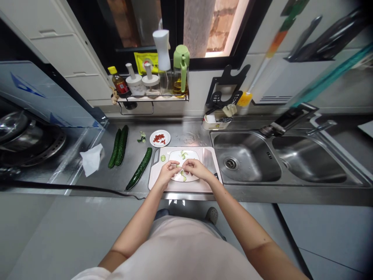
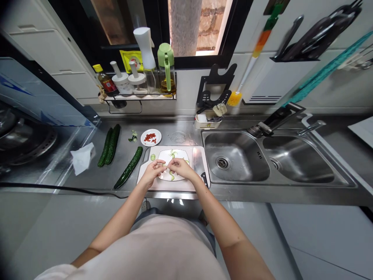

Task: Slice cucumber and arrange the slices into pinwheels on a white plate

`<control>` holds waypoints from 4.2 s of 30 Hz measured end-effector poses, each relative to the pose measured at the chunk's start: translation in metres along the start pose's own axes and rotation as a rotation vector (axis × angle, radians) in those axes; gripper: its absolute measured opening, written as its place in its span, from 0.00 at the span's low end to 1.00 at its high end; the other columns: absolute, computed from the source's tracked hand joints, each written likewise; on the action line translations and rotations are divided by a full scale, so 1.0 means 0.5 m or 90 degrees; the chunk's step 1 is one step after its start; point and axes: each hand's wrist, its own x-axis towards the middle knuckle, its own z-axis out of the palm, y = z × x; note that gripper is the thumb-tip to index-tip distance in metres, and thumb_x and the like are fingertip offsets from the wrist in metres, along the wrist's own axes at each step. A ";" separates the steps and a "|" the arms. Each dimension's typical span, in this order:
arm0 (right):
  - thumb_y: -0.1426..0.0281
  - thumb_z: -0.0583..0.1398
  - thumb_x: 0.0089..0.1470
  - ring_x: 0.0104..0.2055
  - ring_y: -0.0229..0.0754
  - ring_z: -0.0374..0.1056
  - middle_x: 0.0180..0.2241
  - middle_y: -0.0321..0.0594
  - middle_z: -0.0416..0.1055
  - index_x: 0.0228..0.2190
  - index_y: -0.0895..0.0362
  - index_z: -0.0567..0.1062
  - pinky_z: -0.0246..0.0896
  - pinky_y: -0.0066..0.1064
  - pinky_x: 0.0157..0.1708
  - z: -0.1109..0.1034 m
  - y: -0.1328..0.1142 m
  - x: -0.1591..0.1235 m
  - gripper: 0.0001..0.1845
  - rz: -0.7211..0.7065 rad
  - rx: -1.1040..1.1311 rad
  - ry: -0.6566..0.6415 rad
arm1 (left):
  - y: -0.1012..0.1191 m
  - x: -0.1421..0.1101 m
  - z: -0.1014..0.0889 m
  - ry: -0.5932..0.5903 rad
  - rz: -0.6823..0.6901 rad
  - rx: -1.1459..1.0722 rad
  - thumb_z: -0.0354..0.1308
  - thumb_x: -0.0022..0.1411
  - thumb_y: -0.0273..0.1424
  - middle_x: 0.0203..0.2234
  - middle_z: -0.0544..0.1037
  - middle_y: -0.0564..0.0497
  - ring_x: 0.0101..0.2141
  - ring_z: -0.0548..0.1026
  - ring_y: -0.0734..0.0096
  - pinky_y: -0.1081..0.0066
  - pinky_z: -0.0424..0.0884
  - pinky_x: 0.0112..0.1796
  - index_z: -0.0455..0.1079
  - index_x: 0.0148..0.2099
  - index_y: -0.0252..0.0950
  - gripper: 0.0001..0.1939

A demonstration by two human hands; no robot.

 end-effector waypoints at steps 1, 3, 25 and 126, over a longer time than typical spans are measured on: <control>0.62 0.61 0.47 0.23 0.33 0.64 0.20 0.33 0.68 0.27 0.58 0.72 0.53 0.21 0.19 -0.003 0.005 0.002 0.11 0.009 -0.008 -0.013 | -0.008 0.004 -0.003 -0.003 0.005 0.011 0.70 0.40 0.39 0.18 0.65 0.60 0.20 0.63 0.82 0.80 0.54 0.21 0.69 0.37 0.34 0.23; 0.63 0.62 0.46 0.23 0.33 0.64 0.20 0.34 0.68 0.27 0.59 0.72 0.54 0.21 0.20 -0.009 0.014 0.005 0.11 0.020 -0.024 -0.036 | -0.026 0.011 -0.008 -0.009 0.013 0.024 0.70 0.40 0.39 0.18 0.66 0.59 0.20 0.63 0.82 0.80 0.54 0.22 0.69 0.36 0.33 0.22; 0.75 0.57 0.48 0.28 0.33 0.62 0.25 0.35 0.71 0.29 0.61 0.76 0.52 0.23 0.29 -0.014 0.092 0.027 0.07 0.028 -0.385 -0.081 | -0.099 0.027 -0.009 0.032 0.033 0.599 0.61 0.53 0.33 0.29 0.78 0.54 0.29 0.73 0.74 0.76 0.62 0.31 0.76 0.38 0.39 0.08; 0.67 0.56 0.59 0.42 0.41 0.66 0.41 0.44 0.71 0.37 0.57 0.73 0.51 0.27 0.33 0.012 0.074 -0.006 0.08 0.135 -0.706 0.005 | -0.079 0.053 0.016 0.010 -0.058 0.839 0.60 0.56 0.40 0.38 0.75 0.53 0.39 0.72 0.69 0.72 0.63 0.37 0.70 0.41 0.42 0.11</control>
